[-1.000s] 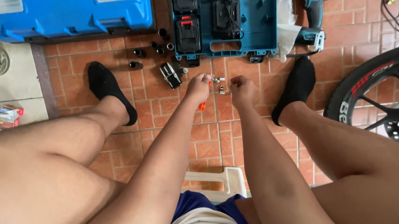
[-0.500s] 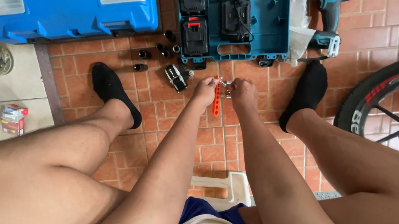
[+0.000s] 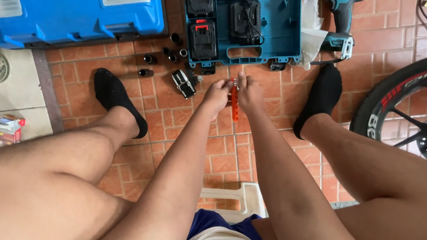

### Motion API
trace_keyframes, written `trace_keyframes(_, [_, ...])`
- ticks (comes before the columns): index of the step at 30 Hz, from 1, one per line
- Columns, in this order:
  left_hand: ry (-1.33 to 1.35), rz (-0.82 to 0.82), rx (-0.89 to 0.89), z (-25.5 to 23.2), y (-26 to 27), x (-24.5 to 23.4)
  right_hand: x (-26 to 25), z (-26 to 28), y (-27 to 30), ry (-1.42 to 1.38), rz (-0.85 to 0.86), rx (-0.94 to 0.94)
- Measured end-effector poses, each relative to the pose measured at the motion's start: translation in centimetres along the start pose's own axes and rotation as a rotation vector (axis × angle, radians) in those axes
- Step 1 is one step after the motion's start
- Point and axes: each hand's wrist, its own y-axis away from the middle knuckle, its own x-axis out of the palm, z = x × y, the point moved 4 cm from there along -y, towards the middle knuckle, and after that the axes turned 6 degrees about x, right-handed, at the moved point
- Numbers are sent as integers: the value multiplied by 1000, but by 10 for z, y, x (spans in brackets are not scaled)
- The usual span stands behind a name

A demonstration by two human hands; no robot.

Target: The person sits on a low stool and assembles a red plastic tool holder by inserting metal sockets into its slots. The person picks up sockets from the floor and places them into the holder one by one.

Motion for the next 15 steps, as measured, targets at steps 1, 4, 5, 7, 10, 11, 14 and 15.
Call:
trace_keyframes(1, [-2,0,1,6,-2,3,0,-4,-1,-3,0,0])
trace_keyframes(4, [-22,45,-10,-9,14,8,1,-7,-3,44,18,-34])
trace_keyframes(5, [-183,50,16,-35,35,7,1,-6,0,52,20,-62])
trace_keyframes(7, [-344,57,45,-48,40,8,1,-2,1,60,18,-88])
trace_keyframes(10, [-307,41,111,-23,7,12,2,-5,-9,-51,-15,-49])
trace_keyframes(11, [-315,58,104,-22,3,13,4,-7,-16,-42,-27,-77])
trace_keyframes(14, [-316,92,58,-94,66,16,9,-10,-20,-14,-49,-107])
trace_keyframes(15, [-308,110,21,-130,105,16,9,-9,-20,5,-61,-113])
